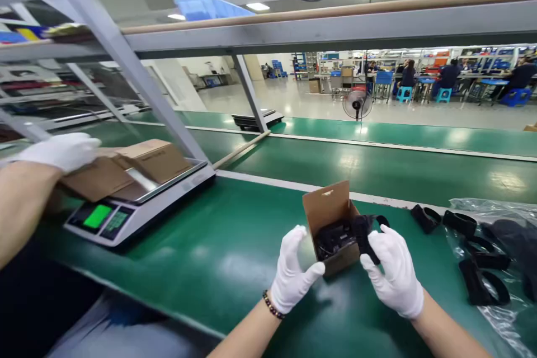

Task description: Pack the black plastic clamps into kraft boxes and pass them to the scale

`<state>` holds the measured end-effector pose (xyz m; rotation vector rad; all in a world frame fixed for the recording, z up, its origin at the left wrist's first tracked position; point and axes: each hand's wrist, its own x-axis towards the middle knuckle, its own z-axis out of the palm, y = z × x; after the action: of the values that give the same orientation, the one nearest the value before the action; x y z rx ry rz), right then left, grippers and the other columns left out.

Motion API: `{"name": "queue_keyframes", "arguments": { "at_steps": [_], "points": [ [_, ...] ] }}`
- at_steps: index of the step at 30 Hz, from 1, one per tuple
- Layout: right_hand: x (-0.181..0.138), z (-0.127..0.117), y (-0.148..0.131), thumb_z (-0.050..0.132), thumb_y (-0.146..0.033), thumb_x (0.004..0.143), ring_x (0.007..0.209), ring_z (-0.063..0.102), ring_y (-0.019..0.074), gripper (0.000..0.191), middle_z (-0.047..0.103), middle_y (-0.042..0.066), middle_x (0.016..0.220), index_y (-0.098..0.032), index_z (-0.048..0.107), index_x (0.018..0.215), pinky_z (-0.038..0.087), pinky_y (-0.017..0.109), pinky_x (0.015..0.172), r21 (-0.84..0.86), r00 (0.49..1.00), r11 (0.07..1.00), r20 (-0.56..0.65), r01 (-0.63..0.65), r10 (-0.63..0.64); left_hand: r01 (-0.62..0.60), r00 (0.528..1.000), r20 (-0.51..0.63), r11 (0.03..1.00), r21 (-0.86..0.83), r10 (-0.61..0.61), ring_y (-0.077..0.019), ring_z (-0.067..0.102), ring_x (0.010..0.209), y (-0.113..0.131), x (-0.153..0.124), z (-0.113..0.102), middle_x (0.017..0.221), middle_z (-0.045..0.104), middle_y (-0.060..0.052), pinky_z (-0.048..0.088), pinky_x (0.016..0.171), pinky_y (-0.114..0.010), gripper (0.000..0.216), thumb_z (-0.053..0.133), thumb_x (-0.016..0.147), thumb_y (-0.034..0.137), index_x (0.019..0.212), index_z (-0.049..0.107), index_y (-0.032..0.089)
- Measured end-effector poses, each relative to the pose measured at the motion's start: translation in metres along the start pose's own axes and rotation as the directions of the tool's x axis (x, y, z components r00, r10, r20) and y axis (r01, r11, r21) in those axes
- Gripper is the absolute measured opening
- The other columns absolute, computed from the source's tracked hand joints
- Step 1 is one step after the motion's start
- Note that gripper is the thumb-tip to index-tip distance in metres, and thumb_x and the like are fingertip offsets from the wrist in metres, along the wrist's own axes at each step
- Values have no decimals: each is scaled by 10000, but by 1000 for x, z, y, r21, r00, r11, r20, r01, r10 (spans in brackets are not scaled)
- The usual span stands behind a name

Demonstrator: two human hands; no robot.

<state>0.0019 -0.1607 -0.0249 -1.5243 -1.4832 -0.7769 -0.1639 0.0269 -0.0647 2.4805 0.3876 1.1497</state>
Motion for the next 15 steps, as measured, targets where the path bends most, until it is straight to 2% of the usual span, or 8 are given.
{"name": "queue_keyframes", "arguments": {
  "at_steps": [1, 2, 3, 5, 8, 10, 13, 15],
  "points": [
    [11, 0, -14, 529, -214, 917, 961, 604, 231, 506, 626, 104, 1030, -147, 357, 1389, 460, 515, 978, 25, 998, 1000, 62, 16, -18, 21, 995, -96, 992, -121, -33, -320, 339, 1382, 3, -11, 2, 1468, 376, -170, 299, 1124, -508, 849, 420, 847, 701, 1494, 198, 198],
    [21, 2, -27, 513, -214, 923, 948, 603, 228, 460, 632, 104, 1017, -139, 388, 1360, 450, 508, 983, 33, 990, 999, 138, 22, -26, 55, 990, -112, 973, -226, -82, -323, 208, 1445, 7, -20, 6, 1557, 219, -163, 218, 1168, -509, 921, 379, 835, 740, 1521, 84, 200],
    [29, 6, -40, 495, -210, 926, 933, 603, 231, 406, 638, 106, 998, -132, 426, 1319, 448, 502, 972, 18, 975, 1000, 222, 17, -21, 99, 988, -80, 944, -316, -130, -316, 114, 1471, 11, -25, 10, 1598, 98, -142, 155, 1192, -495, 934, 338, 841, 749, 1528, 15, 205],
    [39, 18, -61, 488, -204, 906, 872, 603, 251, 308, 641, 109, 930, -126, 512, 1203, 472, 488, 890, -65, 911, 998, 411, -4, 31, 181, 980, 12, 877, -445, -196, -292, 38, 1481, 19, -31, 18, 1616, 0, -97, 93, 1211, -457, 869, 292, 878, 711, 1530, -6, 219],
    [48, 29, -79, 507, -187, 845, 736, 586, 267, 228, 616, 103, 810, -130, 583, 1053, 485, 436, 692, -209, 714, 978, 685, 8, 141, 262, 961, 69, 807, -530, -267, -270, 34, 1481, 26, -35, 23, 1617, 41, -70, 61, 1219, -427, 787, 302, 910, 657, 1532, 68, 235],
    [54, 30, -85, 491, -185, 832, 703, 577, 269, 227, 611, 117, 836, -128, 598, 1024, 466, 411, 616, -209, 570, 975, 812, 79, 128, 302, 947, 85, 768, -564, -310, -263, 46, 1481, 28, -37, 24, 1615, 74, -68, 54, 1221, -410, 782, 311, 907, 659, 1529, 111, 229],
    [69, 28, -91, 458, -229, 848, 742, 584, 291, 279, 614, 162, 945, -111, 612, 1048, 469, 420, 602, -128, 391, 980, 919, 150, 60, 354, 926, 113, 721, -596, -360, -260, 68, 1480, 28, -36, 23, 1613, 91, -72, 63, 1223, -385, 819, 322, 889, 685, 1528, 131, 209],
    [80, 30, -95, 467, -271, 841, 783, 590, 316, 323, 618, 190, 970, -91, 623, 1059, 480, 447, 632, -119, 314, 981, 947, 152, 66, 384, 915, 149, 699, -603, -375, -264, 98, 1477, 26, -33, 23, 1612, 91, -69, 83, 1224, -377, 837, 332, 881, 693, 1528, 125, 206]
  ]
}}
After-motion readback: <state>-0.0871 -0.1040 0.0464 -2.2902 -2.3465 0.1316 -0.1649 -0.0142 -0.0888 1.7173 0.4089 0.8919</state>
